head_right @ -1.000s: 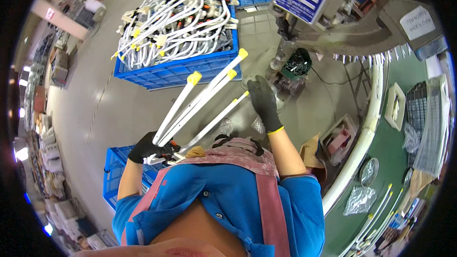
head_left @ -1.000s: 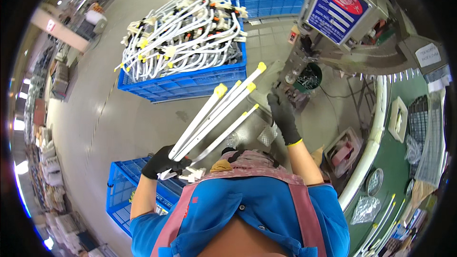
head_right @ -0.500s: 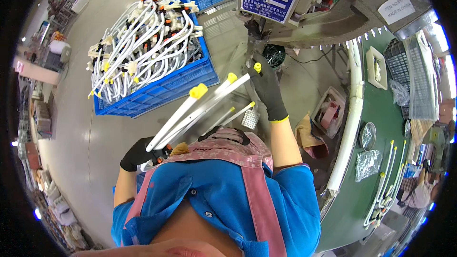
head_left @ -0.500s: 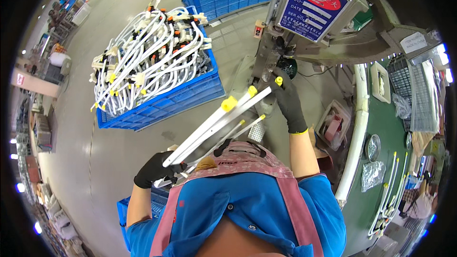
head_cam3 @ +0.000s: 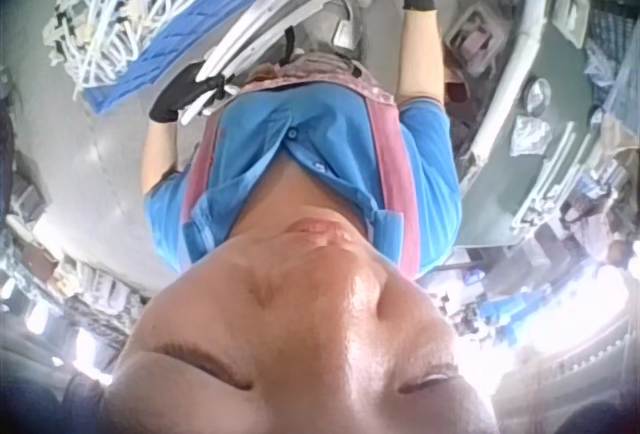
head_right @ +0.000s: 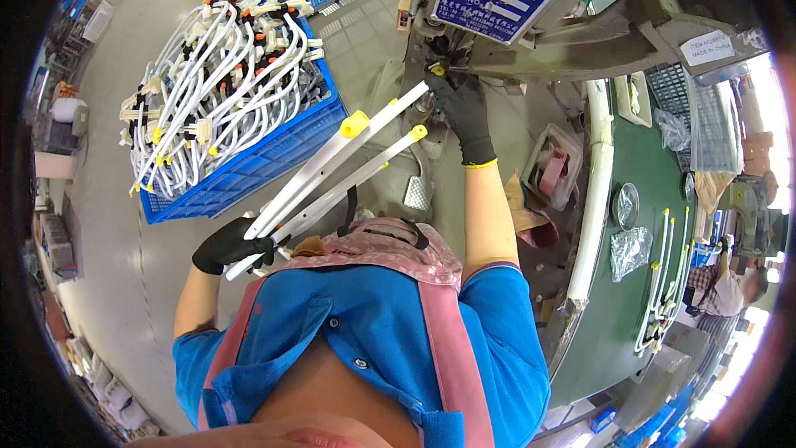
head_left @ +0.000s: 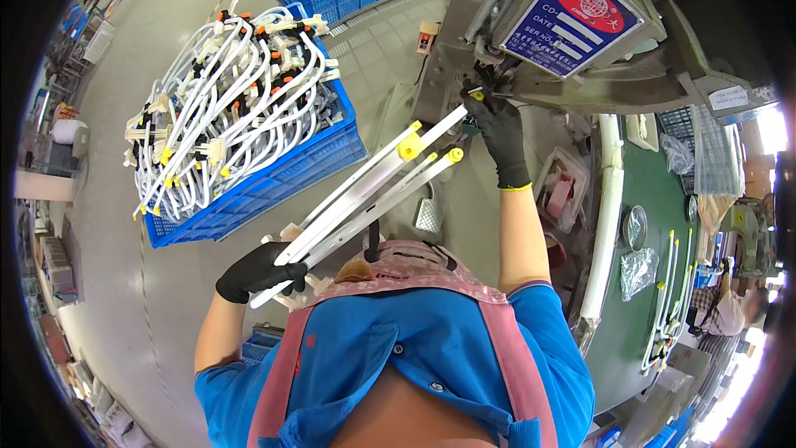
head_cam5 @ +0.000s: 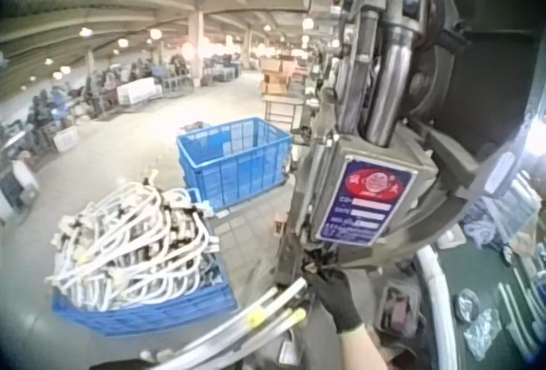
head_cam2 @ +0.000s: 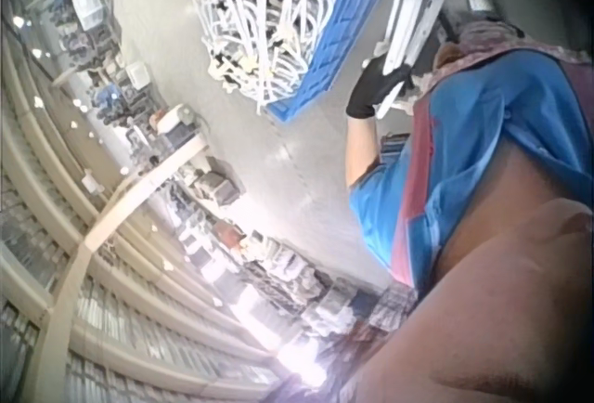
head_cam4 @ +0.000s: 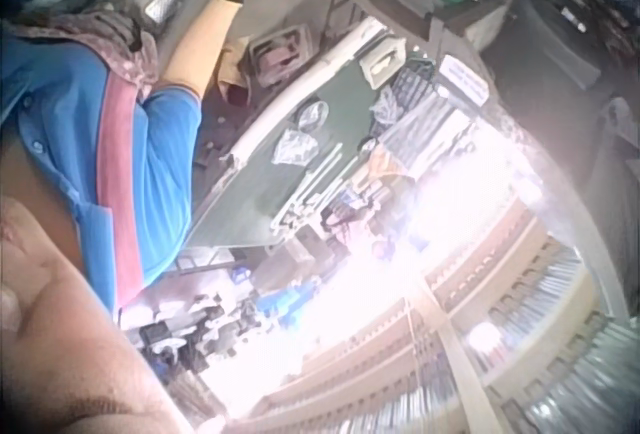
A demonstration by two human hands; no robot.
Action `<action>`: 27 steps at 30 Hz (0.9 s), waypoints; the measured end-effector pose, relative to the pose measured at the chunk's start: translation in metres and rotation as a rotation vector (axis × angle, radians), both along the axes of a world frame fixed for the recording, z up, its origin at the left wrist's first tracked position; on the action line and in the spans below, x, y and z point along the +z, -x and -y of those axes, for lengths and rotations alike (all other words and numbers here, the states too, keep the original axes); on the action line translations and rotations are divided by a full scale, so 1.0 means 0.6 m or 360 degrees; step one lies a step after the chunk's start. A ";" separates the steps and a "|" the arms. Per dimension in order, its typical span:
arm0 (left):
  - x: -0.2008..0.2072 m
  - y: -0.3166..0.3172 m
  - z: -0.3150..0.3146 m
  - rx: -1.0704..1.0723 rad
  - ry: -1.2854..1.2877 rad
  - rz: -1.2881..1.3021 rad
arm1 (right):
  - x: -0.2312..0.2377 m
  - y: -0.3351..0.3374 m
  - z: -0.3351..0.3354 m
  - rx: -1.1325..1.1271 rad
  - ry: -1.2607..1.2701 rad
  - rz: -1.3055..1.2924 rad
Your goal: The person repeatedly picks white plastic frames with attached tubing from a blue crate, inserts the yellow-capped ends into a machine, and places the processed frames onto a green workbench. The person handles the frames one at a time throughout the clip.
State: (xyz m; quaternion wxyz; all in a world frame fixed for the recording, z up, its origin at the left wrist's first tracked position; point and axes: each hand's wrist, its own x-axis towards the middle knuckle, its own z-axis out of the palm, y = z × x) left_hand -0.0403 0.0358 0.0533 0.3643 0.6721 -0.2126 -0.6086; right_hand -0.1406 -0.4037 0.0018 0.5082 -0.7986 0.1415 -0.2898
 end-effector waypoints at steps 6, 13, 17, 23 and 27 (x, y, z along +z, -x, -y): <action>-0.044 -0.024 0.014 -0.0080 0.0085 -0.0068 | -0.003 -0.002 -0.005 -0.0035 -0.0167 -0.0087; 0.009 -0.051 0.015 -0.0082 -0.0115 -0.0203 | -0.014 -0.008 -0.006 -0.0114 -0.0311 -0.0157; 0.018 -0.059 0.029 -0.0184 -0.0230 -0.0167 | -0.016 -0.011 -0.014 -0.0208 -0.0400 -0.0058; 0.009 -0.043 0.015 -0.0173 -0.0042 -0.0007 | -0.037 -0.011 -0.031 -0.0192 -0.0327 -0.0059; -0.022 -0.057 0.024 -0.0039 -0.0014 -0.0092 | -0.052 -0.014 -0.029 -0.0203 -0.0242 -0.0176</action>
